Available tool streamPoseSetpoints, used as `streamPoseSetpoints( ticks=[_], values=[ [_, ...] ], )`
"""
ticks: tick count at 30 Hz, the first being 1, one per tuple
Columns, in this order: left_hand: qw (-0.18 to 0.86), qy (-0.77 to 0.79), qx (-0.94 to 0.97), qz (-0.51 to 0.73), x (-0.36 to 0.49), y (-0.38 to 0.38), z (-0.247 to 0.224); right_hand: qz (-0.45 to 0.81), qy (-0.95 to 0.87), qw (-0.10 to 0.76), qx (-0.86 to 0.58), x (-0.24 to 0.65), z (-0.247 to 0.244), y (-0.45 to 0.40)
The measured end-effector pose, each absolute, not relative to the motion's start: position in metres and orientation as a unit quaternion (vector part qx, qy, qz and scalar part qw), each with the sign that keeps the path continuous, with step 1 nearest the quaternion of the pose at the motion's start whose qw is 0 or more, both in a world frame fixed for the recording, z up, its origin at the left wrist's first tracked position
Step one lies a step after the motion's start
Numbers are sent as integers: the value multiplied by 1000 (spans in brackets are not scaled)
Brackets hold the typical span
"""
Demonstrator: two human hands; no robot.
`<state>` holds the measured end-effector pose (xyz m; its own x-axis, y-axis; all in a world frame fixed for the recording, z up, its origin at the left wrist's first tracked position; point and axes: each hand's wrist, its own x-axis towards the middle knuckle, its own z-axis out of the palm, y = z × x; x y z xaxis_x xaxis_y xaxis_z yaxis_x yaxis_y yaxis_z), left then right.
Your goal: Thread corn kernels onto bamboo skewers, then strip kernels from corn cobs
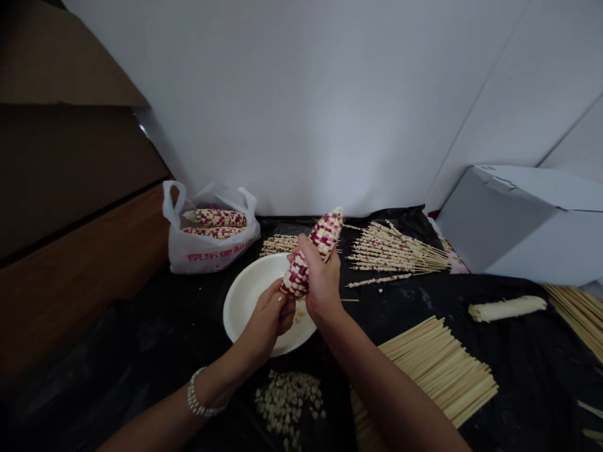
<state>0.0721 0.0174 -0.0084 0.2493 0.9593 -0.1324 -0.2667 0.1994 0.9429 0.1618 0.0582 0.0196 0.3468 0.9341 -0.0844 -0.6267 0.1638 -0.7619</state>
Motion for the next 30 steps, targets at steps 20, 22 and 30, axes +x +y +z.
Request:
streamPoseSetpoints(
  ticks=[20, 22, 30],
  values=[
    [701, 320, 426, 474, 62, 26, 3, 628, -288, 671, -270, 180, 29, 64],
    [669, 333, 450, 490, 62, 27, 3, 658, -282, 650, -256, 181, 29, 64],
    [718, 308, 393, 484, 60, 24, 10, 670, -267, 645, -252, 188, 27, 67]
  ],
)
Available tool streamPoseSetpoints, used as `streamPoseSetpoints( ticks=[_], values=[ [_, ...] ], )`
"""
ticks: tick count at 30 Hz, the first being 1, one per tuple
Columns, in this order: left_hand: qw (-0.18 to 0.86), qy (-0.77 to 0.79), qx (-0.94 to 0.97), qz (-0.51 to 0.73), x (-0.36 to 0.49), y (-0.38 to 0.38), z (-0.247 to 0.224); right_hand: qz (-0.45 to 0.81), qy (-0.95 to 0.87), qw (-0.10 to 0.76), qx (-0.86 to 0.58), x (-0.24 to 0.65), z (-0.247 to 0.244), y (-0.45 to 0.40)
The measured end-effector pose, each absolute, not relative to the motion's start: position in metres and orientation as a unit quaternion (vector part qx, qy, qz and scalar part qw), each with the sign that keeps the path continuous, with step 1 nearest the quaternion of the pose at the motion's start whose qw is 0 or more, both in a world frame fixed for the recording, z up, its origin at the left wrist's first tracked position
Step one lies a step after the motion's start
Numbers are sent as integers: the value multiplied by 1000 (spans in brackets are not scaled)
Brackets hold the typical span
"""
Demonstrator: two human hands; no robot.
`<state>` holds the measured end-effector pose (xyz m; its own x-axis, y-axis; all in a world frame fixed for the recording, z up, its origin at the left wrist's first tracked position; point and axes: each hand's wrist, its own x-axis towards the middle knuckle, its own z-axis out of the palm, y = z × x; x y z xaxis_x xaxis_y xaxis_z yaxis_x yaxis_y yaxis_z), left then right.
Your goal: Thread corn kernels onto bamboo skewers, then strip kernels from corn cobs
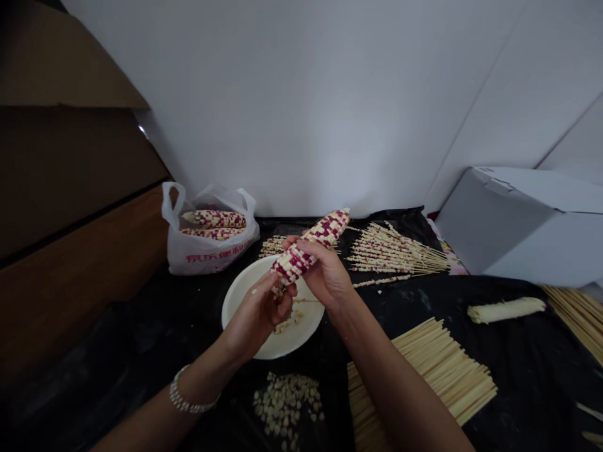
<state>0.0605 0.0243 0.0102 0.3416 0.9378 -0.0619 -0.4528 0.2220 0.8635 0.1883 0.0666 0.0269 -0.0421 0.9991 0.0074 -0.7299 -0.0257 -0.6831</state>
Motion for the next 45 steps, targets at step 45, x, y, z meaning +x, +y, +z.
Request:
streamPoseSetpoints(
  ticks=[45],
  values=[
    [781, 291, 319, 451, 56, 27, 12, 637, -288, 658, -279, 178, 33, 57]
  ],
)
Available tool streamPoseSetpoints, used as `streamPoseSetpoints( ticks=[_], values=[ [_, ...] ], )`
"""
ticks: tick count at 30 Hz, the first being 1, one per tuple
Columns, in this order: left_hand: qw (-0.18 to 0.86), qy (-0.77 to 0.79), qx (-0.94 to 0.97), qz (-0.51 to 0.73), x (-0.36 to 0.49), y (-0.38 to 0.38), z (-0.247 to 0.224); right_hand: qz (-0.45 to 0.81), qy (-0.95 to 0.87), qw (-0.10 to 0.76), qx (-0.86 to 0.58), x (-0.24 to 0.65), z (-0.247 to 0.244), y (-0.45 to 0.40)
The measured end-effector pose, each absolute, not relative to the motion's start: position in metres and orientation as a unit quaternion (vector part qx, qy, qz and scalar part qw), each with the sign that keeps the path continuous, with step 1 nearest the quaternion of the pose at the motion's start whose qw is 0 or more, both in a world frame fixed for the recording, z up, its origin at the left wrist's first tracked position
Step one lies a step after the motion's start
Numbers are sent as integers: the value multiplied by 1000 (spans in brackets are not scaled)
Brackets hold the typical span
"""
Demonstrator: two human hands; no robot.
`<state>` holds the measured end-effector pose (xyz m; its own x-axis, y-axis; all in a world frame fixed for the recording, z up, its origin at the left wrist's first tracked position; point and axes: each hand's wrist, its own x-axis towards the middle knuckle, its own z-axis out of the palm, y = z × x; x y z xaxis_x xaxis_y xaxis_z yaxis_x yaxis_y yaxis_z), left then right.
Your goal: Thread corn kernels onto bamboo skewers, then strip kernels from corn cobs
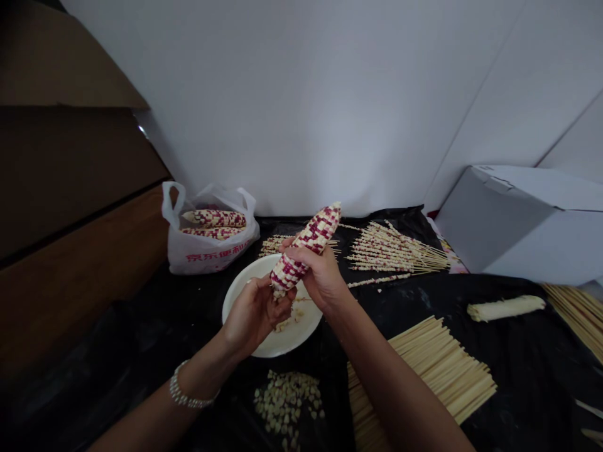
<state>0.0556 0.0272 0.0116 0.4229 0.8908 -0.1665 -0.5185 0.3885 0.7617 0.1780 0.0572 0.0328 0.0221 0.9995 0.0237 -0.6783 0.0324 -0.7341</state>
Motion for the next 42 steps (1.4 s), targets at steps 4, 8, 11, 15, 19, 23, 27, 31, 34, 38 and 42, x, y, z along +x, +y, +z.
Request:
streamPoseSetpoints(
  ticks=[4, 8, 11, 15, 19, 23, 27, 31, 34, 38, 42],
  values=[
    [783, 287, 322, 448, 55, 28, 10, 636, -288, 659, -279, 176, 31, 57],
    [772, 309, 308, 462, 55, 27, 7, 645, -268, 659, -279, 174, 27, 60],
    [764, 314, 311, 471, 55, 27, 5, 655, -248, 657, -279, 175, 24, 63],
    [785, 282, 311, 455, 54, 27, 9, 658, -230, 660, -280, 180, 25, 65],
    [793, 286, 296, 449, 55, 28, 14, 660, -223, 661, -280, 183, 29, 64],
    [792, 298, 288, 450, 57, 27, 15, 663, -222, 659, -279, 183, 30, 64],
    [791, 287, 287, 458, 58, 26, 13, 662, -222, 659, -281, 183, 29, 64],
    [797, 270, 287, 458, 57, 28, 10, 655, -230, 661, -283, 182, 30, 64],
    [812, 270, 264, 446, 56, 30, 10, 647, -246, 665, -280, 181, 31, 62],
    [838, 261, 230, 421, 53, 32, 14, 640, -269, 666, -273, 180, 33, 60],
    [846, 262, 201, 418, 51, 32, 16, 634, -269, 672, -273, 177, 30, 60]
  ],
)
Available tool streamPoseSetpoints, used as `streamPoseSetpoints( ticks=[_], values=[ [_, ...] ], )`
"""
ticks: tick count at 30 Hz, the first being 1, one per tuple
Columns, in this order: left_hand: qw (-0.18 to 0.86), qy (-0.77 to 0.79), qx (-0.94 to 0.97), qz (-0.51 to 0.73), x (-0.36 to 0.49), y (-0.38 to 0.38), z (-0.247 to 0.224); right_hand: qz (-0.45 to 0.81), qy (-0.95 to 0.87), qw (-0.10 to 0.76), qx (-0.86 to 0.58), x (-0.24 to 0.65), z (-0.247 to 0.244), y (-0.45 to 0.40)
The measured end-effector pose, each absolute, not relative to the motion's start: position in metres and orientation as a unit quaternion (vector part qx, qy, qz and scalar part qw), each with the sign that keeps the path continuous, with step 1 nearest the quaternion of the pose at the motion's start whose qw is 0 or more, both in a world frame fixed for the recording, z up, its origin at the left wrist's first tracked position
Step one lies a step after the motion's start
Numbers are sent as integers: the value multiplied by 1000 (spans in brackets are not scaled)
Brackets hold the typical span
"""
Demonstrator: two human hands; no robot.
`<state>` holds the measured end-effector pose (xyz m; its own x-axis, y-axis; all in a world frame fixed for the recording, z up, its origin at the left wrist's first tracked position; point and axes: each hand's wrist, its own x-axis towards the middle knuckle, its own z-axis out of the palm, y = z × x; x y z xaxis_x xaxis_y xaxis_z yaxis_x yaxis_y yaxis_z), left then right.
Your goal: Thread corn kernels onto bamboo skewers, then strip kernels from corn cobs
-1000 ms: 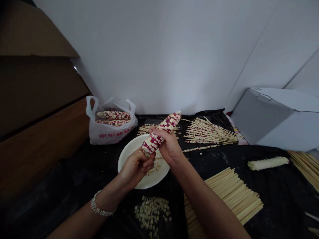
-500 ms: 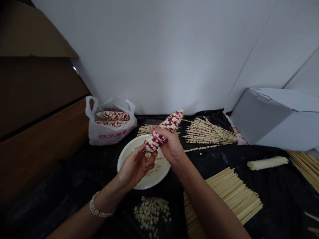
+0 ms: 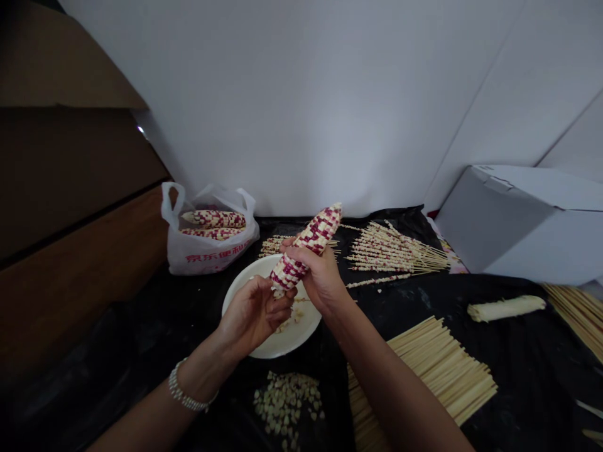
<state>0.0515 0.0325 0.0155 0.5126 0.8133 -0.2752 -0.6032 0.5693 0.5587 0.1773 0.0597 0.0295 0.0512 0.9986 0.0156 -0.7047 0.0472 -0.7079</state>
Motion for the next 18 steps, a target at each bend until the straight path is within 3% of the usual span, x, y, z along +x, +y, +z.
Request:
streamPoseSetpoints(
  ticks=[7, 18],
  values=[
    [793, 301, 241, 472, 56, 31, 3, 642, -255, 667, -280, 171, 24, 62],
    [736, 345, 373, 447, 58, 30, 9, 609, -277, 672, -316, 179, 30, 61]
  ],
)
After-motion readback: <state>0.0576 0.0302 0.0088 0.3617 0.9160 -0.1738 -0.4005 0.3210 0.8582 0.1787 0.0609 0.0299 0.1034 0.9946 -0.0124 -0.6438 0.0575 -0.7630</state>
